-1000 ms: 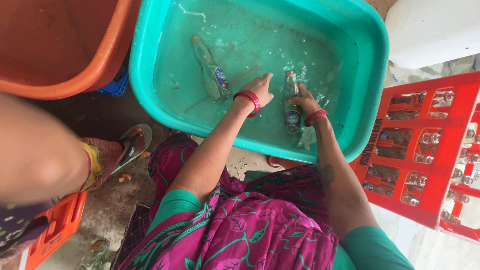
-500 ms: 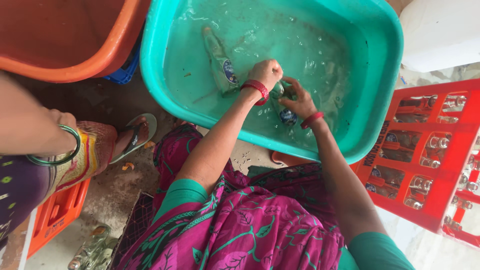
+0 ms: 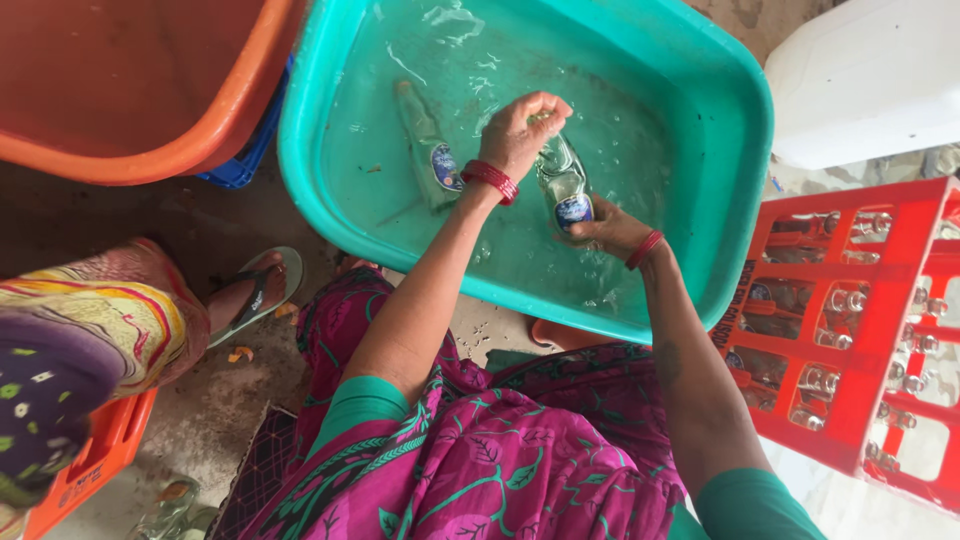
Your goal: The person washes glass bottles by hand in a teal basin filled with water. They repeatedly submerge, shake, and rinse each bottle, then place them into a red crate nearby.
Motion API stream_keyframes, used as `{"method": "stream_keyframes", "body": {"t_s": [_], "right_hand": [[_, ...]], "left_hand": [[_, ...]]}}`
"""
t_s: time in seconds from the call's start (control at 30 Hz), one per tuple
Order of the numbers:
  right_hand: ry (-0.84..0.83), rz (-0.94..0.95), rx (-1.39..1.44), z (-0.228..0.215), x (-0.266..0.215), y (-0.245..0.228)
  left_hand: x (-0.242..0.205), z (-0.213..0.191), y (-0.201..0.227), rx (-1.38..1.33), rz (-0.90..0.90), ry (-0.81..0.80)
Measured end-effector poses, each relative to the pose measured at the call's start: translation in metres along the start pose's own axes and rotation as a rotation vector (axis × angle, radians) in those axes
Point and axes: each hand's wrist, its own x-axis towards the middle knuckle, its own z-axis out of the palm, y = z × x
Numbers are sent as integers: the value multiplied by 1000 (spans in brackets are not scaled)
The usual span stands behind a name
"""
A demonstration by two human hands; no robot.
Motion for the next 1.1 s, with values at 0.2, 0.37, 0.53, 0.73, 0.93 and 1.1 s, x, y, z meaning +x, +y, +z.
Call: {"method": "stream_keyframes", "body": {"t_s": [0.2, 0.37, 0.53, 0.73, 0.93, 1.1], "right_hand": [[466, -42, -609, 28, 12, 2], [456, 90, -908, 36, -2, -14], [463, -453, -955, 45, 22, -24], [511, -356, -725, 68, 50, -32], [778, -577, -732, 103, 29, -52], [746, -782, -903, 107, 12, -69]], "left_hand": [[9, 10, -52, -3, 24, 87], [3, 6, -68, 96, -181, 134], [7, 5, -66, -186, -276, 10], [11, 12, -79, -169, -115, 20], [8, 21, -89, 94, -218, 186], [8, 13, -69, -12, -366, 270]]}}
